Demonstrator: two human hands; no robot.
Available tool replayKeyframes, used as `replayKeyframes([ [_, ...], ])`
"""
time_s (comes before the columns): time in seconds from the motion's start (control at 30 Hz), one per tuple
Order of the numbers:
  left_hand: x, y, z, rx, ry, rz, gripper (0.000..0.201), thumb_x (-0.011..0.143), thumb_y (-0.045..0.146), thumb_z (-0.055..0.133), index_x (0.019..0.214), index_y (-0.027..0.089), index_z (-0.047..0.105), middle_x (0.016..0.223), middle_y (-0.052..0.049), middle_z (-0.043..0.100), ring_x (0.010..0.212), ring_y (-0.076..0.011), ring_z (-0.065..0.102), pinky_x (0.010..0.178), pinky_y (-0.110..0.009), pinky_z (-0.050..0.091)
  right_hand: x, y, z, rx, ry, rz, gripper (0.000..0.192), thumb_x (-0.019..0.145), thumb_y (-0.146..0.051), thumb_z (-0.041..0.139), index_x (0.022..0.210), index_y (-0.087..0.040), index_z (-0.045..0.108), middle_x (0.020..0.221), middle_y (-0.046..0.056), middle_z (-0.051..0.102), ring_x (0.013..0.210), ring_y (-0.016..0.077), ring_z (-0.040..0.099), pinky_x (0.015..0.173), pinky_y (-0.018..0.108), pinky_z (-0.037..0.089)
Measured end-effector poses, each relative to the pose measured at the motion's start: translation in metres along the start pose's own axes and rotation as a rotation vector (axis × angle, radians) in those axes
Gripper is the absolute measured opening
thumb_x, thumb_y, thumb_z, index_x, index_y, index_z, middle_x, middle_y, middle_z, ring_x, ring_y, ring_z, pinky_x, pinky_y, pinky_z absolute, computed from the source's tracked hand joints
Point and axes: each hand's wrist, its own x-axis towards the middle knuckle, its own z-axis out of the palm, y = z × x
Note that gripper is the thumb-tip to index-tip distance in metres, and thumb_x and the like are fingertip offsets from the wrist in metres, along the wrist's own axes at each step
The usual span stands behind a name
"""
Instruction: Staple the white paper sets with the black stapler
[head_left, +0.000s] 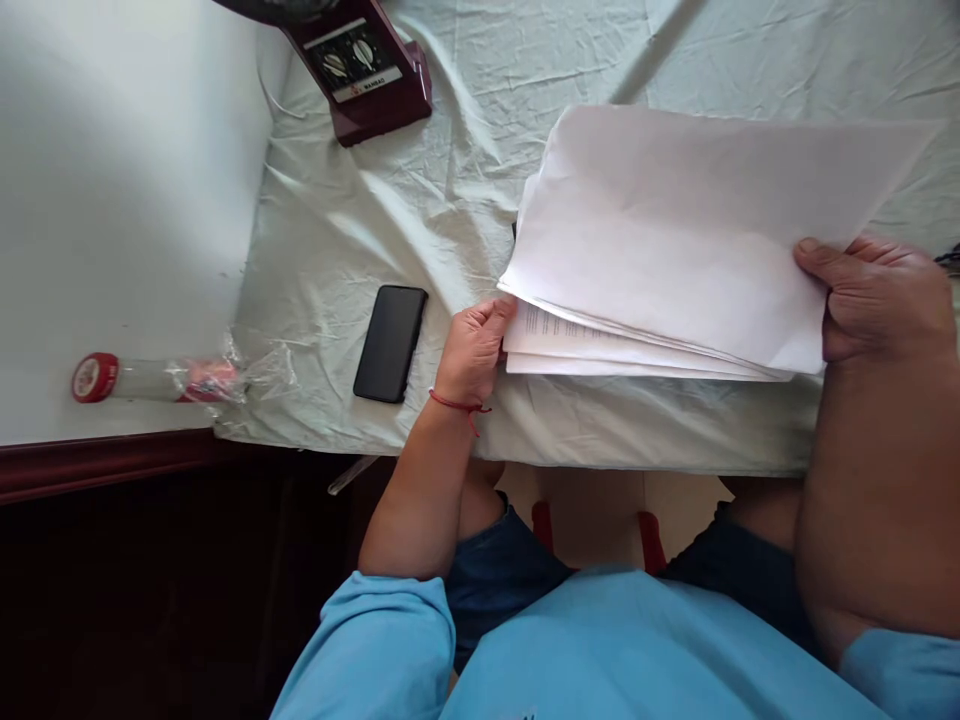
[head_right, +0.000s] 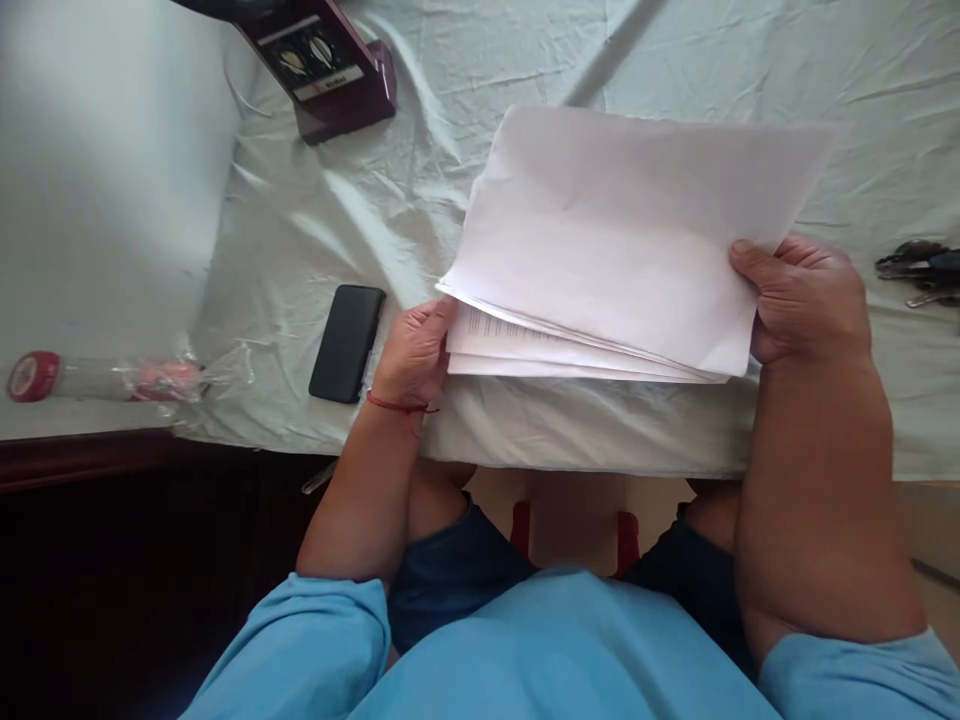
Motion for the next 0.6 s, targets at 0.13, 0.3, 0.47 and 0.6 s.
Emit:
replayKeyframes([
  [0.13, 0.002, 0.004, -0.003, -0.105, 0.012, -0.027, 0.071, 0.089, 0.091, 0.062, 0.078, 0.021, 0.064, 0.063, 0.000, 0.058, 0.054, -0.0126, 0.053, 0.047, -0.030, 0.034, -0.005, -0.003, 0.000, -0.044, 0.004, 0.035, 0.024, 0.078, -0.030, 0.077, 0.102, -0.027, 0.074, 0.113, -0.001, 0.068, 0.084, 0.0108, 0.068, 0.076, 0.030, 0.061],
  [0.3, 0.001, -0.003, -0.003, -0.037, -0.004, 0.067, 0.057, 0.070, 0.066, 0.098, 0.073, 0.020, 0.066, 0.065, 0.003, 0.062, 0.058, -0.0099, 0.052, 0.054, -0.026, 0.040, -0.008, -0.001, -0.002, -0.053, -0.043, 0.050, 0.024, 0.077, -0.032, 0.078, 0.100, -0.025, 0.074, 0.113, 0.001, 0.068, 0.079, 0.0103, 0.068, 0.075, 0.030, 0.061],
  [0.47, 0.001, -0.008, -0.005, 0.102, 0.106, 0.172, 0.054, 0.083, 0.058, 0.090, 0.063, 0.020, 0.059, 0.059, 0.005, 0.052, 0.059, -0.0093, 0.043, 0.054, -0.024, 0.034, -0.003, 0.007, -0.009, -0.066, -0.166, 0.063, 0.032, 0.076, -0.035, 0.078, 0.106, -0.023, 0.073, 0.107, 0.002, 0.069, 0.080, 0.0113, 0.067, 0.074, 0.027, 0.060],
  [0.6, 0.003, -0.006, -0.011, 0.252, 0.223, 0.263, 0.042, 0.099, 0.045, 0.074, 0.069, 0.021, 0.059, 0.059, 0.005, 0.051, 0.054, -0.0098, 0.043, 0.054, -0.025, 0.035, -0.002, 0.011, -0.014, -0.118, -0.210, 0.102, 0.037, 0.077, -0.037, 0.077, 0.111, -0.023, 0.072, 0.105, 0.003, 0.069, 0.079, 0.0120, 0.067, 0.071, 0.026, 0.060],
])
